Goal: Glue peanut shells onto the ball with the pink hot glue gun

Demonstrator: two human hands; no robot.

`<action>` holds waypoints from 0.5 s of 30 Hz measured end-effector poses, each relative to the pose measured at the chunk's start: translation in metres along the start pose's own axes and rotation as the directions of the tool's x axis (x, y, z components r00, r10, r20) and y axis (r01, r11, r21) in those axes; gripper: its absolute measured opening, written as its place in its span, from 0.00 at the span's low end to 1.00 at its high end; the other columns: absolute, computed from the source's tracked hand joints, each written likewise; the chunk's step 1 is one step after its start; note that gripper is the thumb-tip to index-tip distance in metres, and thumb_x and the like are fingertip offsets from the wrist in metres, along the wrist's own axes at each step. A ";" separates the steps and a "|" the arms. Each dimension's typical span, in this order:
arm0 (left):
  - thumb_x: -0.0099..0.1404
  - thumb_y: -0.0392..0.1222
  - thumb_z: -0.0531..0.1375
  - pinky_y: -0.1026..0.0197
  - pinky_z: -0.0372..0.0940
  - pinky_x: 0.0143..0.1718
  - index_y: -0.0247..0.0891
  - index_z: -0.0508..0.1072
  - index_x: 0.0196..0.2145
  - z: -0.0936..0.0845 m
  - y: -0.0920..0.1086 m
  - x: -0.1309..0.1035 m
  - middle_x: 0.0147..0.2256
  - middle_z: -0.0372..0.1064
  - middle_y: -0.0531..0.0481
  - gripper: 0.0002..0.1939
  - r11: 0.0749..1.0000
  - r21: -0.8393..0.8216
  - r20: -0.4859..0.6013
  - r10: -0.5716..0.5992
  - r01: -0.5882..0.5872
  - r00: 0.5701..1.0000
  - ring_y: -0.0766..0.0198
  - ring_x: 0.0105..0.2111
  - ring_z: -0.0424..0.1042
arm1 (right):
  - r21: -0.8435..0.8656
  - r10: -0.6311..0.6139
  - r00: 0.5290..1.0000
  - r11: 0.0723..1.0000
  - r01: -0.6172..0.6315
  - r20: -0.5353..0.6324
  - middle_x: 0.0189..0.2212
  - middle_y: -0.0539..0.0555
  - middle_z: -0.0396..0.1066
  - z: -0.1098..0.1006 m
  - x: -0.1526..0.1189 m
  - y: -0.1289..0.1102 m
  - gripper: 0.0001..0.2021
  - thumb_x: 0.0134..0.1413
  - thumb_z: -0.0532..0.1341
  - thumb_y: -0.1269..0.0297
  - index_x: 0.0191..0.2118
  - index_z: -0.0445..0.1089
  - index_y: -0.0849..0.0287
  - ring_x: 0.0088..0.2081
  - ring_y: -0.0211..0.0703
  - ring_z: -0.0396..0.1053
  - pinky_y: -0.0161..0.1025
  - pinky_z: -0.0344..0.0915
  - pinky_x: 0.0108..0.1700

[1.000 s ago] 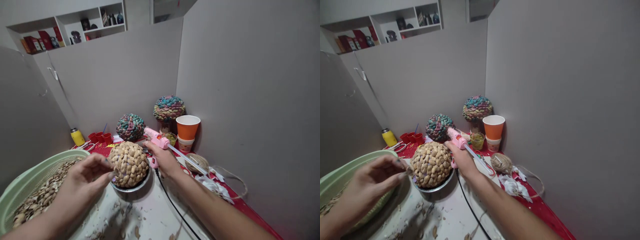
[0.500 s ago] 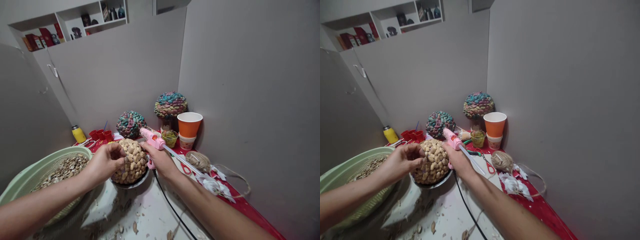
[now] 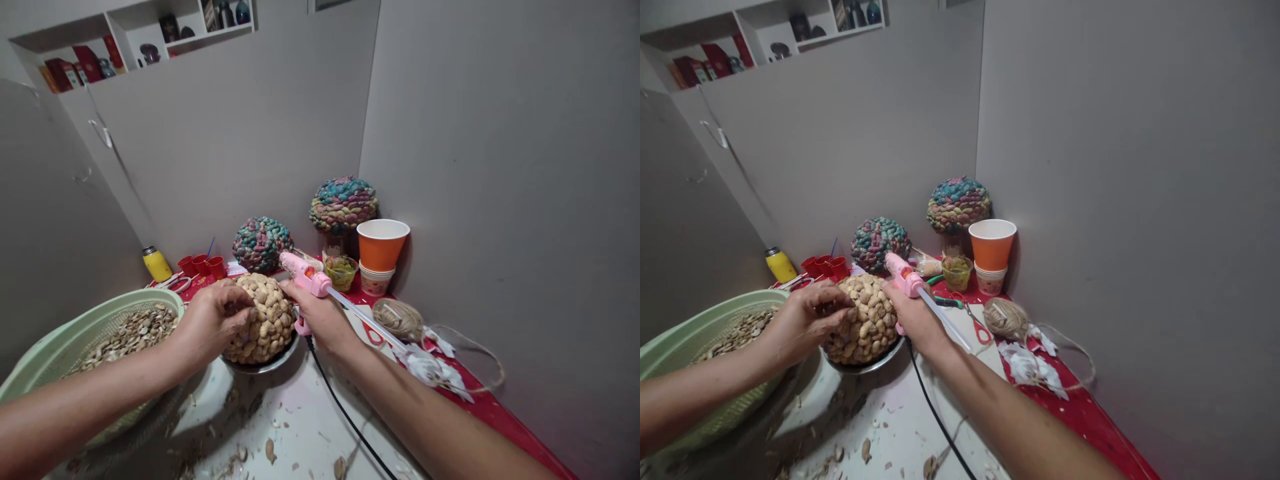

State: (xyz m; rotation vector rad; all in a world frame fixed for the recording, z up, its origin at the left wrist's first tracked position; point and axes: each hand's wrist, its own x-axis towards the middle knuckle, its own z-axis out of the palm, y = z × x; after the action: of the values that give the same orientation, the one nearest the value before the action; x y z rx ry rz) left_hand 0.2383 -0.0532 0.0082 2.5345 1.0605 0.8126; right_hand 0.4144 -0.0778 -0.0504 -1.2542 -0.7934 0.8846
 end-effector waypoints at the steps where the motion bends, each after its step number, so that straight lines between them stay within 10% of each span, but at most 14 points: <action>1: 0.58 0.35 0.59 0.61 0.64 0.33 0.39 0.77 0.27 0.000 -0.002 -0.001 0.28 0.73 0.50 0.06 0.998 0.036 -0.008 0.048 -0.048 0.999 0.61 0.30 0.71 | -0.006 0.002 1.000 1.000 -0.002 -0.002 0.14 0.43 0.57 0.000 0.000 0.001 0.15 0.42 0.65 0.51 0.26 0.65 0.57 0.16 0.35 0.56 0.32 0.50 0.15; 15: 0.62 0.38 0.58 0.52 0.69 0.40 0.37 0.76 0.41 -0.002 -0.011 -0.020 0.38 0.74 0.41 0.10 0.960 0.148 0.030 0.235 -0.237 0.972 0.53 0.39 0.73 | 0.028 -0.075 0.996 0.997 0.074 0.039 0.15 0.45 0.58 -0.001 -0.001 0.006 0.15 0.45 0.66 0.51 0.24 0.66 0.57 0.16 0.36 0.56 0.32 0.51 0.14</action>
State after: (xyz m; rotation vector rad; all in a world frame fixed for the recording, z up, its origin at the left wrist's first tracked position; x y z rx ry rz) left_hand 0.2192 -0.0599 -0.0028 2.8307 0.8553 0.8017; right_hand 0.4142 -0.0787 -0.0564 -1.1794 -0.8521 0.8591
